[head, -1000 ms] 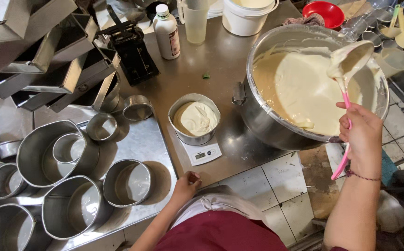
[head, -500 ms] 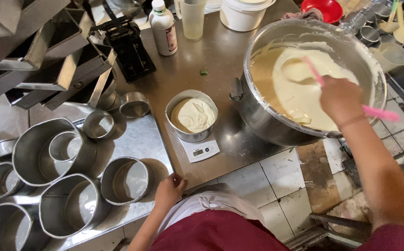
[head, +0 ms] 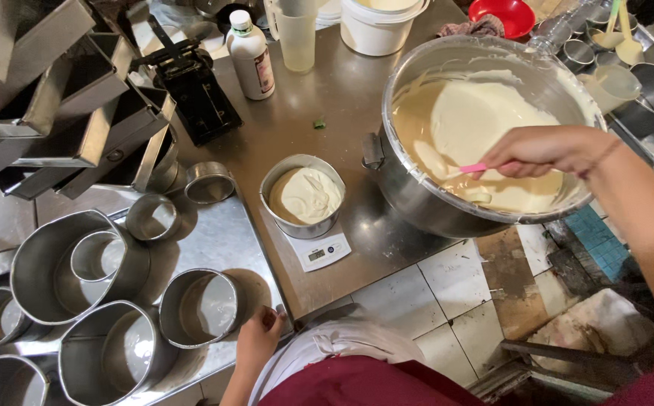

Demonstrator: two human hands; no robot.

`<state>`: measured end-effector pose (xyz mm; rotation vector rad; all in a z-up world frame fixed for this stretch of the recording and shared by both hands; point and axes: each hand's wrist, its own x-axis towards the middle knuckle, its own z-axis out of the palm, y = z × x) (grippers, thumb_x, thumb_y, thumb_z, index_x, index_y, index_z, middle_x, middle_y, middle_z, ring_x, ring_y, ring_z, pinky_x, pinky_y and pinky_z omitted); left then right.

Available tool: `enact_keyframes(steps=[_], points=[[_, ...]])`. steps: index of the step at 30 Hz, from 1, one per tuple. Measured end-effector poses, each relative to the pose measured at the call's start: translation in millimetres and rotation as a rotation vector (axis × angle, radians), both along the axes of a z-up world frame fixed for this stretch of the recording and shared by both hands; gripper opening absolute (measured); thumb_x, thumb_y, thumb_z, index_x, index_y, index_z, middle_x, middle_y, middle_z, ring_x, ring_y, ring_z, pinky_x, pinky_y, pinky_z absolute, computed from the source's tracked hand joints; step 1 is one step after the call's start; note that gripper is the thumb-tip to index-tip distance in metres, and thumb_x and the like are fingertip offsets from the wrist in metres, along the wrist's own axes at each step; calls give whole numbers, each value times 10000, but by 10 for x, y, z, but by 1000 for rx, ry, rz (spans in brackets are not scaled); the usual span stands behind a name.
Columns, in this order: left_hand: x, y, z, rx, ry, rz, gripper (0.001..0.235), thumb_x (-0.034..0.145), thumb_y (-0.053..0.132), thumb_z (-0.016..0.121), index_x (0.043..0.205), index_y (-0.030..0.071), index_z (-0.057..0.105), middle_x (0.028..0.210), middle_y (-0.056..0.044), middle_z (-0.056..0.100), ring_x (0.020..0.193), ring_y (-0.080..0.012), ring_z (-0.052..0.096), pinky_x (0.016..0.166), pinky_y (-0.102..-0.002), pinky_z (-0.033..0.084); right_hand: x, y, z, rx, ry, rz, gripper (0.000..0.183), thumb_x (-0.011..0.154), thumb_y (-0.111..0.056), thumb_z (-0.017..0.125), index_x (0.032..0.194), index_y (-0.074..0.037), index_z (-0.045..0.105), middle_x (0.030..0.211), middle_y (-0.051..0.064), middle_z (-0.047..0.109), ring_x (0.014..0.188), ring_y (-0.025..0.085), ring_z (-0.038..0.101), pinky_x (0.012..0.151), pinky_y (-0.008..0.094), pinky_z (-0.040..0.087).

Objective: The person scoops batter from a large metal bowl into circular cake molds using a pink spatula while weighing them on a small digital scale.

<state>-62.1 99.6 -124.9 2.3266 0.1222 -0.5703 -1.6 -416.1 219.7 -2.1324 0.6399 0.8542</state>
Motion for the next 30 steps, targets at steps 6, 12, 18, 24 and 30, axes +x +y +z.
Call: enact_keyframes(steps=[6,12,18,24,30], points=[[19,34,-104,-4,15,-13,301,925,480,654,932,181,685,769,22,778,751,-209,717,696,-368,480,-272,-493,-260,280,-133,-189,323,1079,-87,521,800,50,610,567,31,338,416,86,168,340,219,71],[13,33,214,-25,20,-32,273,962,450,635,914,185,681,691,44,695,642,-141,622,633,-315,441,-491,64,179,61,-337,-350,383,1092,-93,470,1397,-76,700,618,50,391,465,121,253,384,224,184],[34,42,205,64,79,-54,284,950,482,615,1004,216,700,859,29,790,822,-215,720,704,-367,481,-787,962,579,-461,-853,-176,469,1104,-33,468,1570,-4,512,817,112,590,585,180,421,457,294,315],[36,140,-342,183,26,-173,359,903,559,645,1059,237,609,840,-19,751,863,-326,706,675,-469,480,-846,1615,92,-633,-1542,143,535,1060,185,488,1578,56,507,989,190,641,853,322,532,894,464,469],[-16,169,-51,124,33,-176,269,909,505,656,1037,269,671,771,50,710,759,-200,689,643,-382,473,-319,2385,-1580,-647,-1638,143,494,1050,65,501,1530,-13,414,1459,187,596,1105,348,682,961,448,563]])
